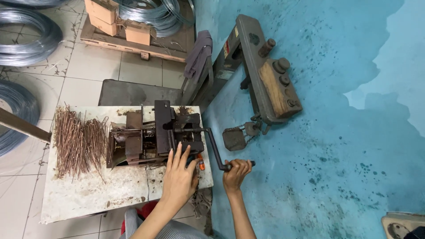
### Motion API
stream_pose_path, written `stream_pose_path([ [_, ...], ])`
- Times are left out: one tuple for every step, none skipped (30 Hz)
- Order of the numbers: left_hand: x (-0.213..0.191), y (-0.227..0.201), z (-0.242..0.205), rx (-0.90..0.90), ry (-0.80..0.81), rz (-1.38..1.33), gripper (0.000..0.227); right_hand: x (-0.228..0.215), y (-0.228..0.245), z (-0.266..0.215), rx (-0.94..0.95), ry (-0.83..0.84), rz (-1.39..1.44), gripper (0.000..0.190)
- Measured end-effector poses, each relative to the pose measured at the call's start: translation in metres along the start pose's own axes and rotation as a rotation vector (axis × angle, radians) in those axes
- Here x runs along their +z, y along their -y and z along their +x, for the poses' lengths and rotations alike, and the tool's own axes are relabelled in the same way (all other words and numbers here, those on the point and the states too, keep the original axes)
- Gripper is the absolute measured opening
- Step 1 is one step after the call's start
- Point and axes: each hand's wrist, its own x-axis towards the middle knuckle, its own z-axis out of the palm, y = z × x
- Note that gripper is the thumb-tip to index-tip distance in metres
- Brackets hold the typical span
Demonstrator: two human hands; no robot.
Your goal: Operating a manual machine to process thin metal rods by loading them and pulling a lever
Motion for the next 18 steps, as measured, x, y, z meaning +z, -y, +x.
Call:
stream_pose_path([
  [0.001,0.0,-0.001,0.0,-0.002,0.001,0.042,-0.001,0.0,0.011,-0.001,-0.002,0.001,0.02],
  [0.002,0.001,-0.002,0.012,0.014,0.006,0.041,0.0,0.001,0.024,0.02,-0.024,0.018,0.02],
  [0.003,0.002,-0.002,0.023,0.029,0.012,0.041,0.0,0.002,0.036,0.042,-0.047,0.035,0.021],
  [0.003,0.003,-0.001,0.025,0.024,0.014,0.041,0.003,0.001,0.049,0.04,-0.052,0.036,0.021],
  [0.002,0.004,-0.001,0.032,0.036,0.006,0.045,0.005,0.001,0.06,0.034,-0.052,0.025,0.022],
  [0.002,0.003,-0.002,0.035,0.05,-0.004,0.049,0.005,0.001,0.07,0.028,-0.048,0.013,0.028],
  [0.001,0.003,-0.002,0.035,0.048,-0.005,0.049,0.01,-0.001,0.083,0.026,-0.049,0.014,0.028],
  [0.0,0.003,-0.002,0.039,0.068,-0.006,0.048,0.014,-0.002,0.094,0.037,-0.055,-0.017,0.032],
  [-0.002,0.003,-0.001,0.044,0.087,-0.007,0.047,0.018,-0.003,0.105,0.047,-0.061,-0.047,0.035],
  [-0.001,0.003,-0.002,0.044,0.086,-0.006,0.047,0.022,-0.002,0.117,0.047,-0.062,-0.047,0.035],
  [0.0,0.003,-0.002,0.046,0.078,-0.024,0.044,0.026,-0.001,0.13,0.054,-0.058,-0.039,0.029],
  [0.001,0.004,-0.001,0.05,0.07,-0.04,0.04,0.031,0.0,0.144,0.063,-0.056,-0.033,0.025],
  [-0.001,0.004,-0.002,0.053,0.069,-0.039,0.04,0.038,0.0,0.152,0.065,-0.058,-0.034,0.025],
  [-0.002,0.003,-0.001,0.035,0.092,-0.047,0.036,0.045,-0.001,0.163,0.036,-0.018,-0.071,0.029],
  [-0.003,0.003,-0.001,0.017,0.115,-0.056,0.033,0.053,-0.002,0.173,0.008,0.023,-0.109,0.034],
  [-0.002,0.003,-0.001,0.018,0.115,-0.058,0.033,0.062,0.0,0.183,0.007,0.023,-0.111,0.034],
  [-0.001,0.004,-0.001,0.022,0.105,-0.055,0.032,0.072,0.001,0.193,0.015,0.041,-0.129,0.033],
  [-0.001,0.004,-0.002,0.023,0.097,-0.052,0.032,0.083,0.003,0.202,0.023,0.061,-0.144,0.033],
])
